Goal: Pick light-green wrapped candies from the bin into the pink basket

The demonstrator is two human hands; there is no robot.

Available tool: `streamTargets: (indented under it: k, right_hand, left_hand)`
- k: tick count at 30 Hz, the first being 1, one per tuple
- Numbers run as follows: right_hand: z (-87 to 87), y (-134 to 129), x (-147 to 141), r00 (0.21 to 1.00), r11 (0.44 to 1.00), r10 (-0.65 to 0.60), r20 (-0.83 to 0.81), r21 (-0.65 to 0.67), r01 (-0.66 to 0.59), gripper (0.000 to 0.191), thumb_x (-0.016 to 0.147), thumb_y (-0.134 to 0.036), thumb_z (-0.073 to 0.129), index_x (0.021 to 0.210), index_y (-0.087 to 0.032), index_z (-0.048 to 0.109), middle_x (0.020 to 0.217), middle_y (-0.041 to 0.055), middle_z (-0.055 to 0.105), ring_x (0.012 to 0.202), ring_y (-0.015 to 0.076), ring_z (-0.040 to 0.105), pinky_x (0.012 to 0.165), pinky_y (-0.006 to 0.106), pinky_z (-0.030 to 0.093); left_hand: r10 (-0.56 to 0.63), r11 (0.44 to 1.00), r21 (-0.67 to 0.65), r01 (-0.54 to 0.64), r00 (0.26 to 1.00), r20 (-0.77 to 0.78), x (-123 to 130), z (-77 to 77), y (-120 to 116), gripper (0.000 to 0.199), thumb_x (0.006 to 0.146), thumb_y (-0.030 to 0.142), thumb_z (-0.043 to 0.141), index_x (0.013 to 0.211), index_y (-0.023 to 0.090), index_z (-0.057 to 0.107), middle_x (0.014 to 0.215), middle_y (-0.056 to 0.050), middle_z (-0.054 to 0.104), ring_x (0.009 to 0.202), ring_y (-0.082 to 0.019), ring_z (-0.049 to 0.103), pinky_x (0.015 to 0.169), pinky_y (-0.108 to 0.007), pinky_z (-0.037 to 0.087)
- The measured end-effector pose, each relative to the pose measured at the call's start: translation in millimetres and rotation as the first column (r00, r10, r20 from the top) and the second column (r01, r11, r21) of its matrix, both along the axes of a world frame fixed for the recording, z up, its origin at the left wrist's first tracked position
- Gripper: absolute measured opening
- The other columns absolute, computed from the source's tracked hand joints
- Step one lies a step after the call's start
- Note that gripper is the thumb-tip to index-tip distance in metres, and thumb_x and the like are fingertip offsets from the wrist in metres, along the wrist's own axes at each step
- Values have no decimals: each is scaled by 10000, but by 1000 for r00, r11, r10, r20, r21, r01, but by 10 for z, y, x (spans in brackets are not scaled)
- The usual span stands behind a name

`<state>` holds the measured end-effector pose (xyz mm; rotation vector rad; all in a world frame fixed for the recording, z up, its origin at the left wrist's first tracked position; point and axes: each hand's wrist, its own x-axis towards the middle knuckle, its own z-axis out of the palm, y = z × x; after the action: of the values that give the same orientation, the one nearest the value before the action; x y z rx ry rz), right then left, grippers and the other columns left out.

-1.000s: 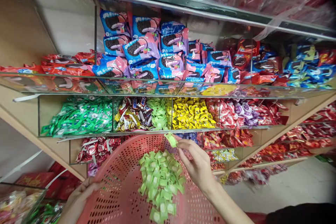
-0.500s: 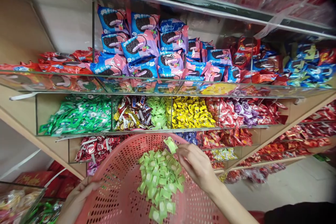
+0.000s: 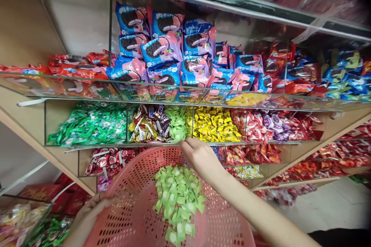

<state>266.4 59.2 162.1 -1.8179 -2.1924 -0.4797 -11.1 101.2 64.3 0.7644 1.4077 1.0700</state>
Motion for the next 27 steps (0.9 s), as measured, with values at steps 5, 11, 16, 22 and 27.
streamTargets:
  k: [5, 11, 16, 22, 27]
  right_hand:
    - [281, 758, -258, 967, 985, -119, 225, -99, 144, 249, 861, -28, 413, 958, -91, 634, 907, 154, 652, 859, 233, 602, 658, 304, 438]
    - [322, 1309, -107, 937, 950, -222, 270, -155, 270, 269, 821, 16, 450, 854, -99, 692, 885, 177, 688, 914, 256, 609, 712, 347, 416]
    - [290, 1410, -9, 912, 925, -280, 300, -170, 340, 265, 799, 18, 477, 911, -92, 690, 984, 196, 674, 1002, 278, 570, 768, 386, 391]
    - [294, 1422, 18, 919, 941, -250, 306, -147, 305, 295, 807, 27, 441, 892, -100, 693, 954, 181, 683, 969, 263, 581, 788, 392, 386]
    - [409, 1245, 5, 940, 967, -194, 282, -109, 232, 304, 843, -3, 399, 865, -110, 682, 864, 163, 685, 872, 241, 604, 709, 341, 400]
  left_hand:
    - [-16, 1000, -13, 16, 1000, 15, -47, -35, 21, 127, 494, 141, 689, 584, 180, 609, 510, 21, 631, 480, -168, 582, 455, -227, 457]
    - [-86, 995, -49, 88, 995, 44, -108, -16, 82, 131, 469, 116, 691, 570, 167, 625, 496, -1, 638, 492, -195, 596, 472, -251, 462]
    - [-88, 994, -51, 92, 994, 71, -73, 2, 56, 120, 483, 153, 684, 582, 181, 623, 498, 11, 640, 470, -185, 588, 476, -253, 462]
    - [-80, 996, -39, 82, 996, 42, -93, -37, 65, 140, 473, 135, 703, 594, 181, 651, 546, 15, 664, 516, -173, 598, 485, -225, 461]
    - [-90, 994, -55, 92, 995, 38, -172, -81, 147, 154, 438, 96, 714, 562, 162, 651, 539, -16, 663, 544, -193, 609, 510, -234, 471]
